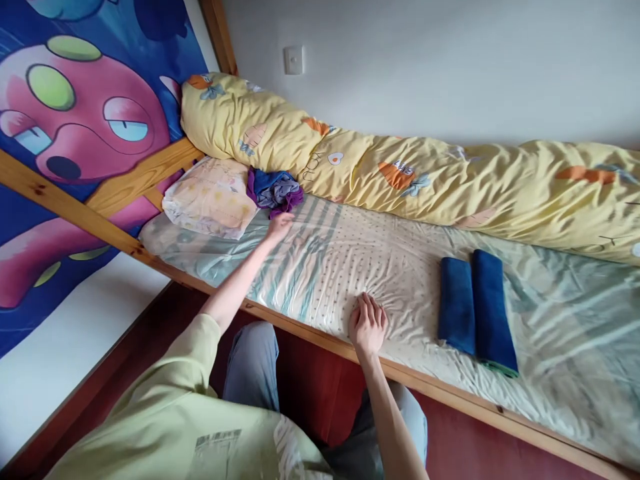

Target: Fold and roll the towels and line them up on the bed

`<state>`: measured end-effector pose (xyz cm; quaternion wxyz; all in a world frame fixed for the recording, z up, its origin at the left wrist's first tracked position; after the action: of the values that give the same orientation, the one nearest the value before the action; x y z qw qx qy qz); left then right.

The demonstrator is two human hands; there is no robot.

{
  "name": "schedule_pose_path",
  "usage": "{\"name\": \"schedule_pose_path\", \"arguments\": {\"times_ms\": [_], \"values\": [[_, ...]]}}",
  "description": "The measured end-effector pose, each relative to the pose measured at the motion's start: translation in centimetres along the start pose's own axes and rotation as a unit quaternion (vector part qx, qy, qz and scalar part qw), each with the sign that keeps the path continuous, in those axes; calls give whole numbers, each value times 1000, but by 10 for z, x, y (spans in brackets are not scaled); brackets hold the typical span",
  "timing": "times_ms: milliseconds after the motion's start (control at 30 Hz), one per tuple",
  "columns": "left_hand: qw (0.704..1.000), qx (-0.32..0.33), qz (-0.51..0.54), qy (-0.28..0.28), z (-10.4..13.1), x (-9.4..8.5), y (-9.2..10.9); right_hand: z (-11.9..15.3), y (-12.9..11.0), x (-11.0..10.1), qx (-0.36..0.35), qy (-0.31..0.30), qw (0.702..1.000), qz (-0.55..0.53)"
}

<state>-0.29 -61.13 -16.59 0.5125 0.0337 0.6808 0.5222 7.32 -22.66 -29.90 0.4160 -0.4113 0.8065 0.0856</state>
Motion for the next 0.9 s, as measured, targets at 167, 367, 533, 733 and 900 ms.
{"name": "schedule_pose_path", "arguments": {"times_ms": [167, 367, 533, 733, 900], "values": [[998, -47, -30, 30, -105, -41, -15, -1, 2, 2, -9, 8, 1000, 3], [996, -62, -22, 53, -160, -7, -24, -1, 4, 9, -9, -8, 1000, 14], [987, -55, 3, 152, -168, -3, -7, 1, 6, 11, -1, -18, 1000, 5], [955, 217, 144, 140, -118, -42, 106, 2, 3, 7, 19, -7, 999, -48], [882, 425, 170, 110, -28, -101, 238, -13, 4, 2, 69, -18, 993, -98]]}}
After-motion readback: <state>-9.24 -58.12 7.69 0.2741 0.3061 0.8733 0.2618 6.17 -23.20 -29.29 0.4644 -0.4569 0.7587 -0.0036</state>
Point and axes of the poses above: each hand's wrist, its own z-axis away from the middle knuckle, its own x-axis out of the palm, y = z × x, the point moved 1 cm from there along -z, towards the middle knuckle, and after that the axes turned 13 degrees about -x, right-handed, at the moved point
